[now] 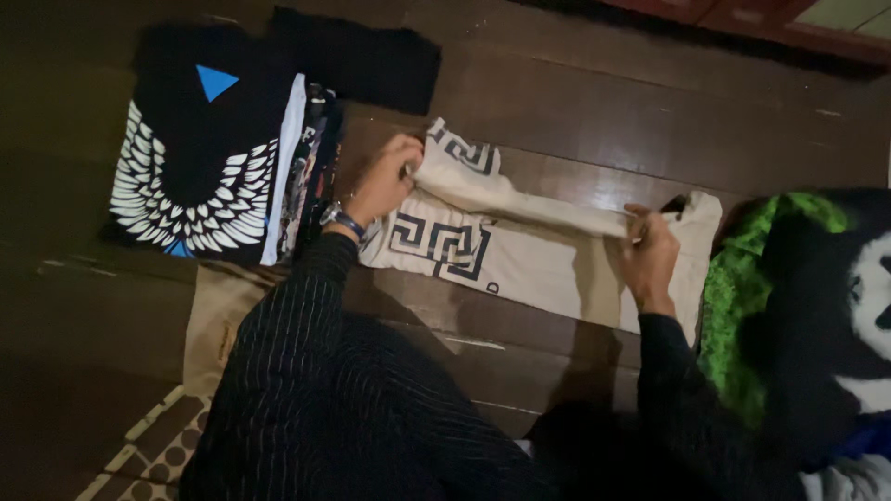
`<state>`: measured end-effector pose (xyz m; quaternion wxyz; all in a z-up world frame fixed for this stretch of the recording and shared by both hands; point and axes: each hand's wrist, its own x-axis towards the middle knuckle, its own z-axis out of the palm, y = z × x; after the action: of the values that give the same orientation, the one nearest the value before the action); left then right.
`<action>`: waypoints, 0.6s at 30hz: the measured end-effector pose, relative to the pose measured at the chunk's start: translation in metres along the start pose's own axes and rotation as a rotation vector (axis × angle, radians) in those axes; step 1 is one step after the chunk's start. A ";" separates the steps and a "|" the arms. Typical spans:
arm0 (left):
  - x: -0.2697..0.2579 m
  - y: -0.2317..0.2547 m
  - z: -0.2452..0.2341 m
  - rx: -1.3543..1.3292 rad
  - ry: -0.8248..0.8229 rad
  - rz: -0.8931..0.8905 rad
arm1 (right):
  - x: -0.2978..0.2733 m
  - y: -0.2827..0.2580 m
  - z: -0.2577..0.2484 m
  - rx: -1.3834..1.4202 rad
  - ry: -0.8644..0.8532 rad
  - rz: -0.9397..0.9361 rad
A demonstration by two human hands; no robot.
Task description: The person folds a black t-shirt, a beige t-shirt, and a pair of beige trousers on a wooden floor. They smooth each item, fold the sides and bottom up, and place the finished items into a neat stack.
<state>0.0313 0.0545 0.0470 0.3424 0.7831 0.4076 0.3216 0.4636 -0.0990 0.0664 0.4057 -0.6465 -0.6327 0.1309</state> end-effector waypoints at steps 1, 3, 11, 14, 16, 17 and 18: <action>-0.009 0.001 0.000 0.058 -0.022 0.053 | -0.011 -0.003 -0.001 -0.044 -0.014 -0.013; -0.025 0.000 -0.007 0.074 -0.078 0.019 | -0.030 -0.006 0.001 -0.130 -0.042 -0.043; -0.034 -0.015 -0.020 0.313 0.288 -0.353 | -0.066 0.004 0.019 -0.222 -0.102 -0.101; -0.021 -0.017 -0.003 0.153 0.338 -0.563 | -0.071 0.011 0.020 -0.260 -0.109 -0.114; -0.011 -0.023 0.005 0.103 0.308 -0.693 | -0.068 0.015 0.021 -0.285 -0.108 -0.123; -0.008 -0.027 0.010 0.127 0.369 -0.647 | -0.069 0.016 0.022 -0.288 -0.111 -0.117; -0.003 -0.033 0.015 0.151 0.428 -0.600 | -0.069 0.016 0.022 -0.292 -0.115 -0.112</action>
<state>0.0281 0.0625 0.0113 0.2696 0.5667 0.7040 0.3325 0.4486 -0.1529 0.0170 0.2774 -0.6538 -0.7021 0.0515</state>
